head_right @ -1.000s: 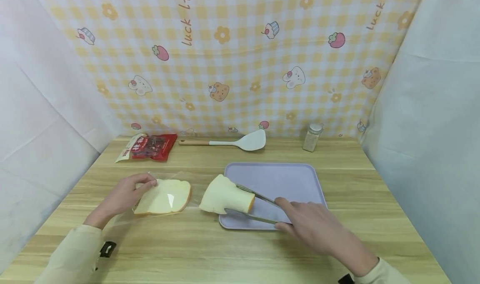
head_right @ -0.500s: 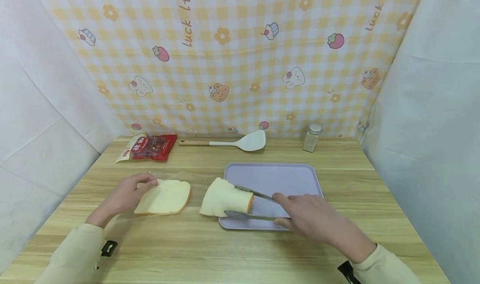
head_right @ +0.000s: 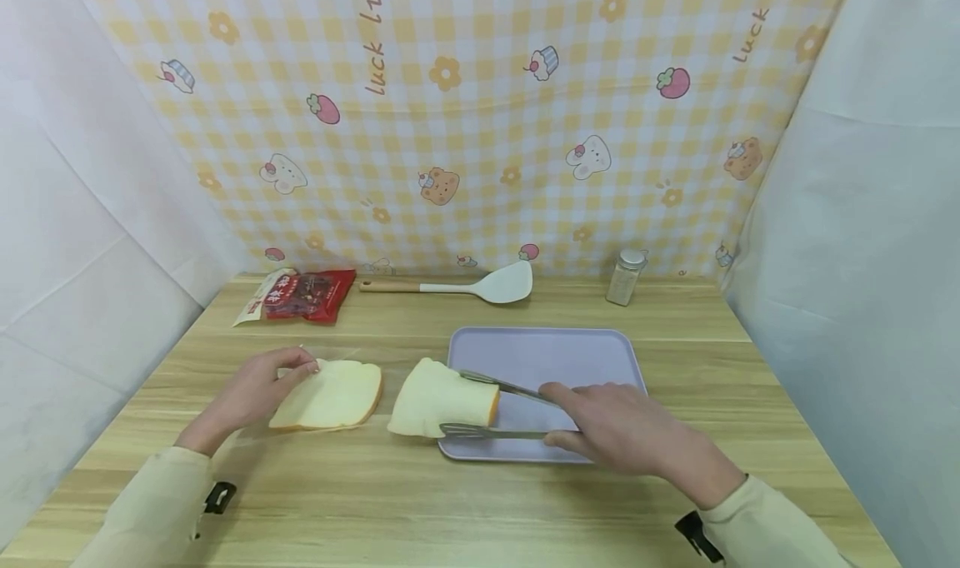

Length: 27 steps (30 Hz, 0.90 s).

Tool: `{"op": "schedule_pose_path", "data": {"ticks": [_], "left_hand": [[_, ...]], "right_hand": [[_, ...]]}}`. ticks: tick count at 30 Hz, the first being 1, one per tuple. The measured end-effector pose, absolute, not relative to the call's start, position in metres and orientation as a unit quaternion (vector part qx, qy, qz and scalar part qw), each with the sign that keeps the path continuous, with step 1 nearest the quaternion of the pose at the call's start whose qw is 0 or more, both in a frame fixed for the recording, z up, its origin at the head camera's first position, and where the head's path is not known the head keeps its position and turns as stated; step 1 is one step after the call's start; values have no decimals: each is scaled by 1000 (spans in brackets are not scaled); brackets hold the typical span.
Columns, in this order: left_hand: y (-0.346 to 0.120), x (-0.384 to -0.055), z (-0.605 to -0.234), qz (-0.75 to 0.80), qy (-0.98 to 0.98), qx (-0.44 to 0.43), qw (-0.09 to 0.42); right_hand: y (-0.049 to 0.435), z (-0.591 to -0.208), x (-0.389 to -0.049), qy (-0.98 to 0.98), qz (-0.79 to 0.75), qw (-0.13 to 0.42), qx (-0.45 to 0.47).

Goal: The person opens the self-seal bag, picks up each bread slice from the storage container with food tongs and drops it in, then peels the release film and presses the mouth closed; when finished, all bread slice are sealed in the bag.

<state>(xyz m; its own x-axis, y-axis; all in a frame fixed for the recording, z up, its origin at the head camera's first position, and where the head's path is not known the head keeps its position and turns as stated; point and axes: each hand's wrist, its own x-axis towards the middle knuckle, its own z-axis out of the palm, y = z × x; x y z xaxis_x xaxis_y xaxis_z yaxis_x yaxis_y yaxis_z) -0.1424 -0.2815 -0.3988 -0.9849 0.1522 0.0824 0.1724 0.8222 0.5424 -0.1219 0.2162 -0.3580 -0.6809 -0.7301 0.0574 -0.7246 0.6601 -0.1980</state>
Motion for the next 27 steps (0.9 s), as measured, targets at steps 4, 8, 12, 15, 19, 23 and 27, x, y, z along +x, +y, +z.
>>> {"op": "schedule_pose_path", "data": {"ticks": [4,8,12,15,19,23,27], "left_hand": [[-281,-143,-398,-286,-954,-82,19],[-280,-143,-398,-283,-955,-83,22],[-278,-142,-398,-285,-954,-87,29],[-278,-142,-398,-292,-952,-89,30],[-277,-140,-398,-296,-951,-90,27],[-272,-138,-395,-297,-948,-113,26],[-264,-136,-392,-293,-943,-154,18]], "right_hand": [[214,-361,-124,906,-119,20,-405],[210,-365,-127,903,-127,36,-408],[210,-369,-129,904,-137,52,-401],[210,-372,-128,903,-145,48,-402],[211,-374,-126,900,-153,37,-407],[210,-377,-125,899,-156,34,-408],[210,-379,-124,901,-155,30,-405]]}}
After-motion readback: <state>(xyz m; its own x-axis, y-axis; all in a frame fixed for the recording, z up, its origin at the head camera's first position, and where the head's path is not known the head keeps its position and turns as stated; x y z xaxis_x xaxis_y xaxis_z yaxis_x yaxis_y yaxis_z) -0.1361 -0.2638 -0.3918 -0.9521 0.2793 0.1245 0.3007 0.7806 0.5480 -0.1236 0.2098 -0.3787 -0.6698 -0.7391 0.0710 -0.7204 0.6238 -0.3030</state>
